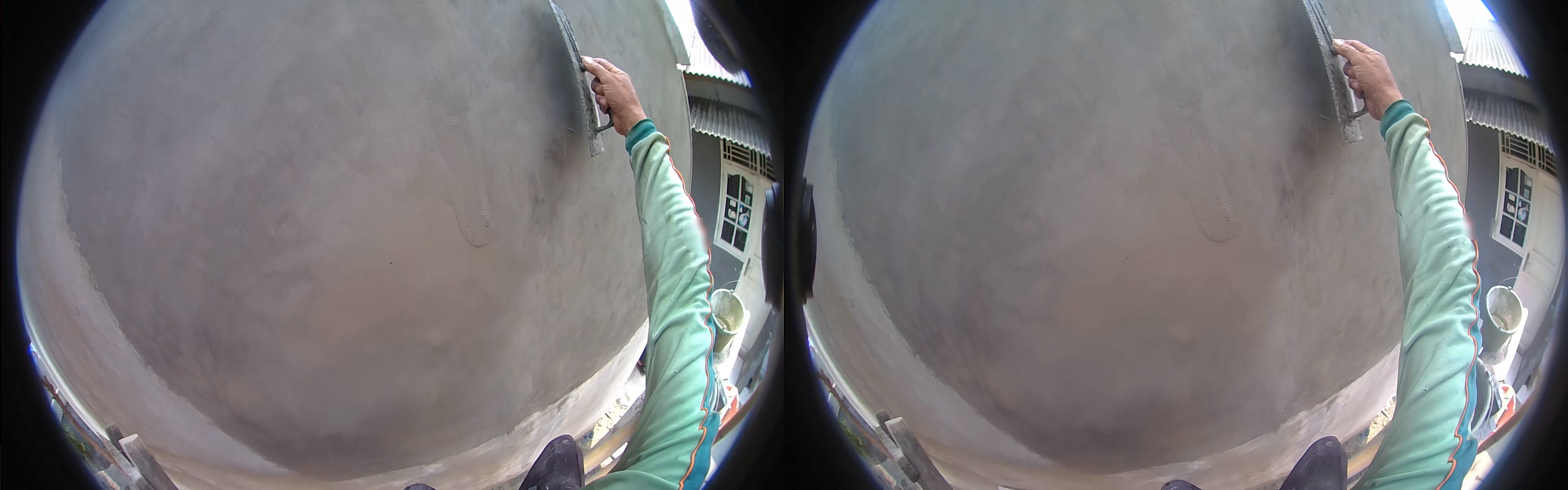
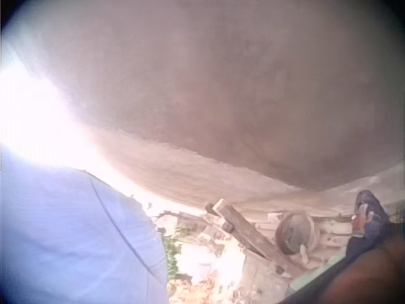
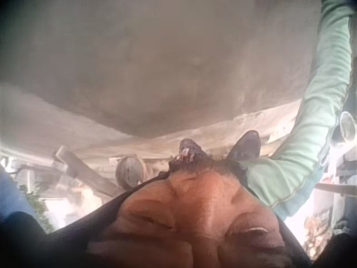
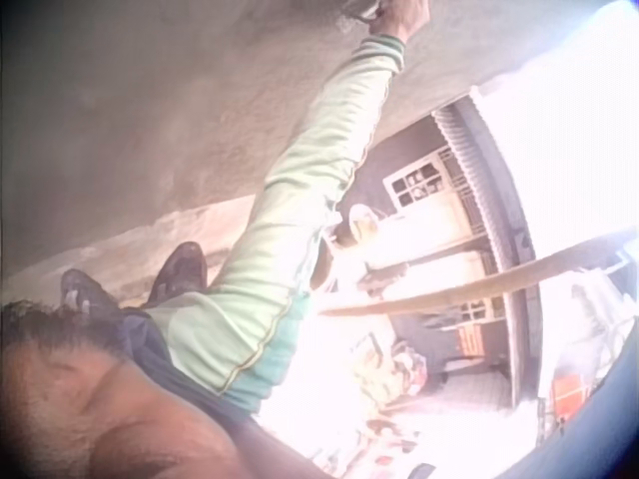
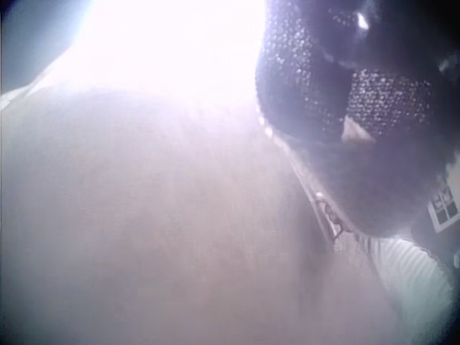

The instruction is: The person smooths a wet plastered wall using a rectangular trowel. They repeatedly scoop plaster from a bucket and apply it to the wall, then level the surface with broad strokes. The person occasionally dips the trowel into a bucket of water to clean it.

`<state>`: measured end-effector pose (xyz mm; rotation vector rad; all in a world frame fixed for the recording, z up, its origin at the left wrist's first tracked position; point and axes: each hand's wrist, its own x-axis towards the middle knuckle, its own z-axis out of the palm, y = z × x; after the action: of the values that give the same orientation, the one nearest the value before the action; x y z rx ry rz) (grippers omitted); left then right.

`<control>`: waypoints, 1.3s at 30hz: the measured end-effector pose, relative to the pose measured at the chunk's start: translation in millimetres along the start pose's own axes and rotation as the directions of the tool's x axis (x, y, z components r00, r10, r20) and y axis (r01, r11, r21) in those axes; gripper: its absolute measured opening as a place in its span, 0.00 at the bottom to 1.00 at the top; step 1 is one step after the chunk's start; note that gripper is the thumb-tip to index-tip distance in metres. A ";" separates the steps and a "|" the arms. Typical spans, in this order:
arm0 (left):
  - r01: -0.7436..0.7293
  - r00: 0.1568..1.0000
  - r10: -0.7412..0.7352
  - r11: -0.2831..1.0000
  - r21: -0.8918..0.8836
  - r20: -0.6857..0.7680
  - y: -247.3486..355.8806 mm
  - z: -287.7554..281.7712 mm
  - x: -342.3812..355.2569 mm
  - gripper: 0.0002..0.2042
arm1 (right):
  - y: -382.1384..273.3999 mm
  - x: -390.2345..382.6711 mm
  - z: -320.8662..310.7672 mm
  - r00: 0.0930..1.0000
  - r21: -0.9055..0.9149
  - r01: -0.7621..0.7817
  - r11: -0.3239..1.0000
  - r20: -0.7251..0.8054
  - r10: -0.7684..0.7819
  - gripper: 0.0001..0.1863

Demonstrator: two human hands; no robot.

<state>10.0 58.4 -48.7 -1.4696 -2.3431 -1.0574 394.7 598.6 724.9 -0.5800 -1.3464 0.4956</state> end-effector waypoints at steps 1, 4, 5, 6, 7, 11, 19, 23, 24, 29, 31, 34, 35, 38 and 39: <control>-0.014 1.000 0.014 1.000 -0.005 0.000 1.8 2.6 3.2 0.21 | -10.9 -16.2 2.7 0.995 0.074 0.035 0.997 0.091 -0.042 0.20; -0.062 0.998 0.062 0.998 0.021 0.000 2.9 -2.2 7.2 0.22 | -33.4 -60.5 53.0 0.878 -0.104 0.181 0.978 0.465 -0.113 0.19; -0.082 0.997 0.082 0.996 0.043 -0.006 1.9 -6.3 5.6 0.22 | -27.7 -73.4 71.6 0.788 -0.172 0.428 0.887 0.551 -0.274 0.19; -0.102 0.995 0.103 0.993 0.062 -0.017 -0.2 -9.1 3.0 0.22 | -25.1 -94.5 88.5 0.737 -0.110 0.430 0.896 0.616 -0.278 0.18; -0.133 0.990 0.136 0.987 0.087 -0.033 -2.9 -11.1 -0.9 0.22 | -26.9 -115.4 97.7 0.666 -0.154 0.486 0.860 0.703 -0.250 0.17; -0.393 0.878 0.449 0.874 0.287 -0.164 -12.1 -6.0 -1.1 0.22 | 3.6 -173.1 97.0 0.634 -0.261 0.650 0.714 0.703 -0.321 0.17; -0.036 0.988 0.036 0.999 -0.007 0.152 2.5 -26.8 -2.4 0.26 | 95.3 -291.8 94.0 0.454 -0.226 0.844 0.486 0.783 -0.425 0.21; 0.078 0.899 -0.001 0.984 -0.159 0.437 70.9 -49.6 60.4 0.27 | 204.0 -426.7 72.4 0.400 -0.202 0.817 0.541 0.874 -0.277 0.24; 0.174 0.838 -0.032 0.962 -0.210 0.545 89.4 -55.2 70.2 0.27 | 224.4 -470.9 66.9 0.377 -0.190 0.786 0.588 0.902 -0.213 0.25; 0.411 0.705 0.016 0.805 -0.427 0.709 138.3 -45.9 88.8 0.28 | 189.4 -639.0 83.4 0.765 -0.291 0.183 0.939 0.642 0.050 0.25; 0.376 0.762 0.079 0.753 -0.540 0.642 179.7 -40.8 106.9 0.28 | 174.7 -663.5 92.6 0.921 -0.222 -0.142 0.965 0.328 0.211 0.25; -0.112 0.877 0.315 0.867 -0.485 0.362 185.4 -22.1 116.4 0.27 | 137.6 -664.5 112.3 0.728 0.408 -0.655 0.635 0.117 0.675 0.24; -0.339 0.857 0.452 0.857 -0.387 0.248 182.3 -16.3 117.3 0.27 | 133.2 -663.1 114.9 0.704 0.462 -0.668 0.583 0.141 0.696 0.24; -0.296 0.838 0.406 0.900 -0.321 0.365 193.3 -20.1 130.1 0.25 | 122.9 -663.3 108.5 0.656 0.543 -0.690 0.478 0.190 0.731 0.24; -0.247 0.864 0.359 0.913 -0.326 0.352 191.9 -18.1 123.8 0.24 | 114.7 -666.9 105.0 0.645 0.527 -0.706 0.473 0.202 0.737 0.24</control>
<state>106.8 184.7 116.1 -2.2751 -2.1484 -1.1014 183.9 270.9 161.8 -0.6365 -0.7534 1.5332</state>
